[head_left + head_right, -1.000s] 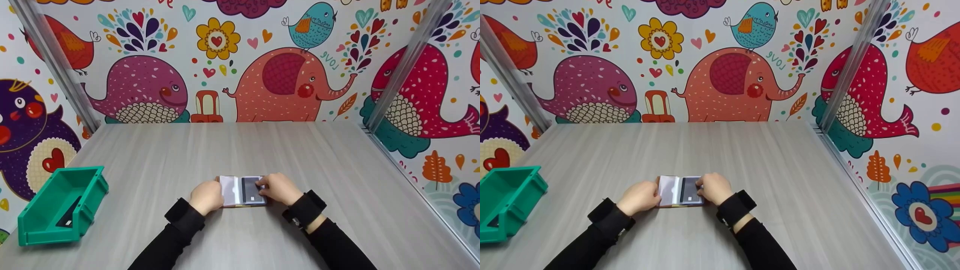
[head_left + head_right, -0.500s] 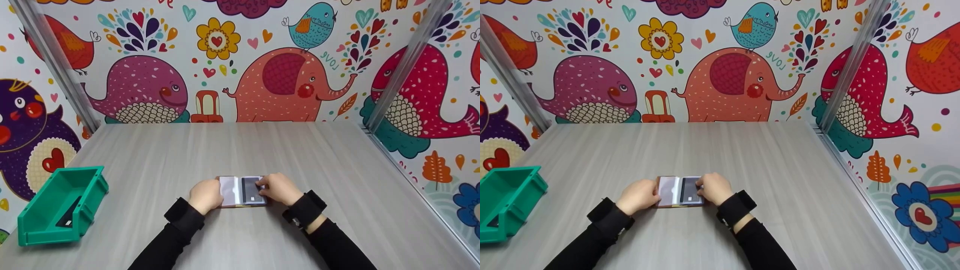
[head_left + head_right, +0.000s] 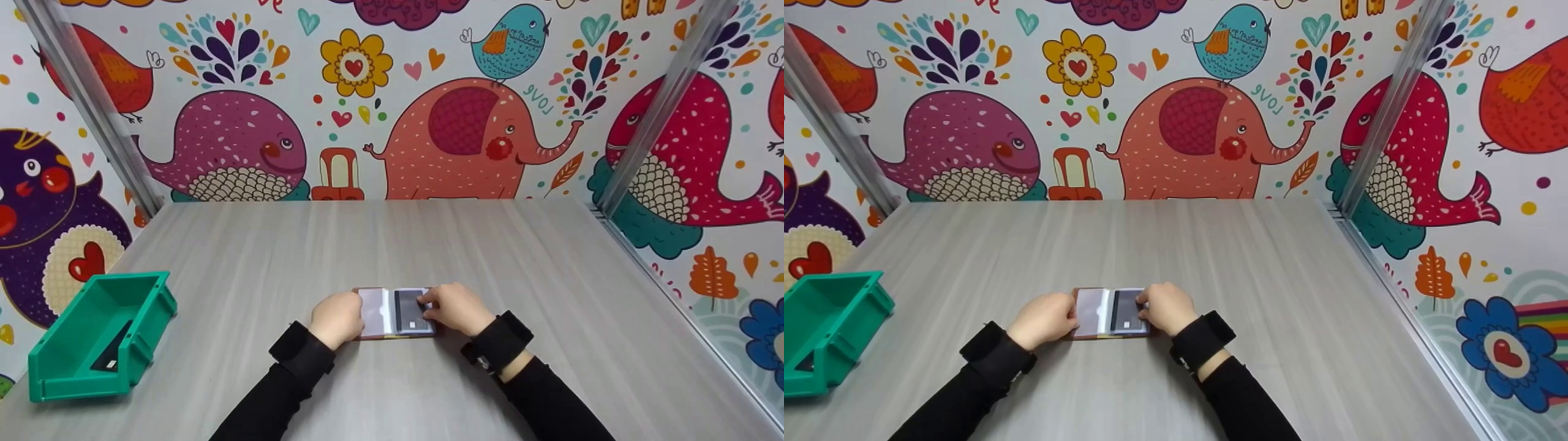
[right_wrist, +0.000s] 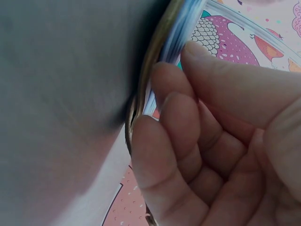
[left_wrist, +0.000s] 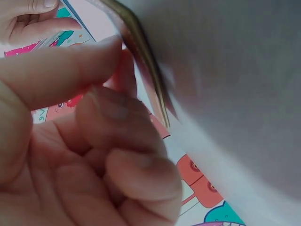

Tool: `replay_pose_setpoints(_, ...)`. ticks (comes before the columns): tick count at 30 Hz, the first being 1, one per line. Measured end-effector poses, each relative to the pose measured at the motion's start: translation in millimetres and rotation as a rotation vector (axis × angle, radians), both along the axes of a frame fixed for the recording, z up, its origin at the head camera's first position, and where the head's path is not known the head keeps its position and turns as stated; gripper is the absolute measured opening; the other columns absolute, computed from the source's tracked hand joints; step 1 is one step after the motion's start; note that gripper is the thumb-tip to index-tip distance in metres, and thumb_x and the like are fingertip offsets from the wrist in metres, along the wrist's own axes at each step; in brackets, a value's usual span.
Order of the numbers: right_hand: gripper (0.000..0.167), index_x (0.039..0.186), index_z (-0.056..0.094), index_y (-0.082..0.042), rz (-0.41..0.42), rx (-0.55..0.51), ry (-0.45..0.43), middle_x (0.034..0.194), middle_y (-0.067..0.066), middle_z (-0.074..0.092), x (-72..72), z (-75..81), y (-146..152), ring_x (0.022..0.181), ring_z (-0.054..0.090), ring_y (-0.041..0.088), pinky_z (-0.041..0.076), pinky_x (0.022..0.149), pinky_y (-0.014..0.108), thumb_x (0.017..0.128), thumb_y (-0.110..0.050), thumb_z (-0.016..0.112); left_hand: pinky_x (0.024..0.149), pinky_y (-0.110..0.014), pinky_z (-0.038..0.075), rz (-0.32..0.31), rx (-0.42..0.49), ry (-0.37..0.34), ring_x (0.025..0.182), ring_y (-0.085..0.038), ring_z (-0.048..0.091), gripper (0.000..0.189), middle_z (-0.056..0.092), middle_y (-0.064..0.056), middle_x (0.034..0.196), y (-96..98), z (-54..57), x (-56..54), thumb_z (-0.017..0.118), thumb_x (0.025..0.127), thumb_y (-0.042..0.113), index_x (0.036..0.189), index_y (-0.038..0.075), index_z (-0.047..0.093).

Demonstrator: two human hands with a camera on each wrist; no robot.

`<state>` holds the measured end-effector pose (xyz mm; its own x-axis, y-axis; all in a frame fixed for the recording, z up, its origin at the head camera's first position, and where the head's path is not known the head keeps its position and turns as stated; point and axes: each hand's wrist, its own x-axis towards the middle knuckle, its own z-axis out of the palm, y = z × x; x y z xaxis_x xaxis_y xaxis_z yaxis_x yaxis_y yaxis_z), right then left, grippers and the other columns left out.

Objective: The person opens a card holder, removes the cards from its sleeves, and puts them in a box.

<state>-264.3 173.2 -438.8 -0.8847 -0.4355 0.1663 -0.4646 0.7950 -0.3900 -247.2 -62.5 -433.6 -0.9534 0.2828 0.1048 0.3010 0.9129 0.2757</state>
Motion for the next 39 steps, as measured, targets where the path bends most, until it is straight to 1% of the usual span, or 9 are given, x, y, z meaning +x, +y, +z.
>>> replay_pose_setpoints(4,0.030,0.107,0.075,-0.002,0.002,0.001,-0.008,0.088,0.011,0.072,0.0,-0.2,0,0.068,0.056,0.017,0.050,0.065,0.039,0.078,-0.005,0.080,0.058,-0.044,0.051,0.007,-0.014,-0.001,0.064,-0.023,0.057,0.004,0.063,-0.009,0.073,1.1,-0.3,-0.6,0.066,0.076,0.001,0.073,0.002,0.064)
replay_pose_setpoints(10,0.030,0.108,0.075,-0.001,0.017,0.009,0.001,0.090,0.011,0.072,-0.7,-0.4,1,0.068,0.056,0.017,0.050,0.066,0.039,0.078,-0.005,0.080,0.057,-0.044,0.051,0.012,-0.019,0.000,0.063,-0.023,0.057,0.010,0.064,-0.009,0.074,1.3,-0.1,-0.5,0.069,0.077,0.001,0.070,0.004,0.062)
replay_pose_setpoints(16,0.029,0.107,0.075,-0.001,0.024,0.002,0.009,0.083,0.006,0.070,-1.5,2.4,3,0.068,0.055,0.015,0.049,0.064,0.036,0.079,-0.005,0.079,0.058,-0.044,0.051,0.006,-0.018,-0.002,0.064,-0.023,0.058,0.013,0.064,-0.009,0.074,1.3,-0.3,-1.2,0.071,0.077,0.003,0.068,0.005,0.061)
replay_pose_setpoints(19,0.026,0.106,0.075,-0.001,0.032,-0.005,0.029,0.079,0.004,0.068,-2.5,4.1,5,0.067,0.054,0.013,0.048,0.063,0.034,0.080,-0.004,0.079,0.059,-0.044,0.051,0.004,-0.018,-0.007,0.065,-0.024,0.058,0.013,0.064,-0.009,0.075,1.2,0.0,-1.4,0.072,0.077,0.003,0.069,0.004,0.061)
replay_pose_setpoints(24,0.026,0.104,0.076,-0.001,0.016,-0.011,0.069,0.077,0.003,0.068,-4.0,3.5,9,0.065,0.054,0.014,0.047,0.062,0.032,0.078,-0.006,0.080,0.058,-0.043,0.051,0.004,-0.018,-0.018,0.062,-0.021,0.054,0.014,0.062,-0.007,0.072,0.6,0.8,-1.9,0.071,0.077,0.003,0.068,0.005,0.061)
replay_pose_setpoints(29,0.027,0.104,0.076,0.000,0.004,-0.007,0.070,0.078,0.004,0.070,-5.0,1.9,10,0.065,0.056,0.014,0.048,0.062,0.032,0.077,-0.006,0.080,0.057,-0.043,0.050,-0.001,-0.015,-0.020,0.061,-0.018,0.049,0.013,0.061,-0.006,0.070,0.1,0.8,-2.5,0.070,0.077,0.002,0.068,0.004,0.061)
replay_pose_setpoints(35,0.025,0.102,0.077,-0.003,0.012,0.014,0.084,0.075,0.002,0.068,-5.1,0.7,10,0.062,0.055,0.013,0.047,0.059,0.031,0.077,-0.006,0.080,0.058,-0.043,0.051,-0.011,-0.015,-0.006,0.062,-0.020,0.053,0.011,0.063,-0.008,0.073,0.1,0.0,-2.4,0.071,0.076,0.002,0.070,0.004,0.062)
replay_pose_setpoints(39,0.022,0.098,0.077,-0.005,0.021,0.040,0.093,0.077,0.002,0.068,-4.1,0.6,9,0.063,0.053,0.013,0.046,0.060,0.032,0.077,-0.007,0.081,0.059,-0.044,0.052,-0.011,-0.014,-0.005,0.064,-0.022,0.057,0.011,0.064,-0.009,0.074,0.0,0.2,-2.3,0.071,0.075,0.002,0.070,0.003,0.062)
